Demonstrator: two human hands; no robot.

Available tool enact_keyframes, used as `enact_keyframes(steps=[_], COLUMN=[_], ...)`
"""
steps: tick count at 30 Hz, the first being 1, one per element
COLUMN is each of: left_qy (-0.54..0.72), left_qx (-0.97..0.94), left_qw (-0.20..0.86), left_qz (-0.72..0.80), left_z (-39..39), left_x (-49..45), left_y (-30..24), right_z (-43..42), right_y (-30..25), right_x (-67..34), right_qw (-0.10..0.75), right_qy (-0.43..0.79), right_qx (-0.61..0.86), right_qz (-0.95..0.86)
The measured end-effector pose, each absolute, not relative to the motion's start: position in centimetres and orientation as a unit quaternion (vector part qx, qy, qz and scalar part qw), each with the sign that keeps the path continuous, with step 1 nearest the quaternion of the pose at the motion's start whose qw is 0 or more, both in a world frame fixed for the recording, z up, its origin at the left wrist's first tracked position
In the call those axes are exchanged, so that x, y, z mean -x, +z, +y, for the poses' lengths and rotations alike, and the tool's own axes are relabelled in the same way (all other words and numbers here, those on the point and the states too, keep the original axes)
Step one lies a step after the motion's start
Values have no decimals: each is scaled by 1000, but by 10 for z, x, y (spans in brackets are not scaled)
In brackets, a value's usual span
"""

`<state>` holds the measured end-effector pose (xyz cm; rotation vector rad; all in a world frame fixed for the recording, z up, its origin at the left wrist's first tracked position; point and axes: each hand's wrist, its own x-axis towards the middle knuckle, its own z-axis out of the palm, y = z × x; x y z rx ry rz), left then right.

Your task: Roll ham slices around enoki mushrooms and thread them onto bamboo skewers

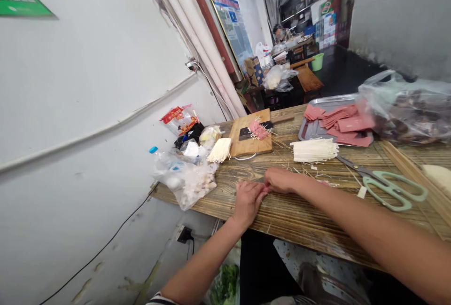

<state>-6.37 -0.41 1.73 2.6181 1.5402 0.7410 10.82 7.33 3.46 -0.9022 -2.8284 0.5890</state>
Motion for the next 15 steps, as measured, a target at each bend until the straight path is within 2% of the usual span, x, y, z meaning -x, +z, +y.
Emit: enact_keyframes(steps=[4, 9, 15], left_qy=[215, 206, 170], left_qx=[-856, -855, -852], left_qw=[-15, 24, 100], left_qz=[470, 475, 485], left_z=[-2, 6, 20], left_x=[63, 62, 62], left_y=[16, 19, 30], right_z=[83, 76, 52], right_y=[41, 43, 40], right_x=[-106, -113, -119], right_qw=[9, 18, 93], right_qy=[233, 244, 91], right_qx=[326, 352, 301], right_qz=[-916, -903, -945])
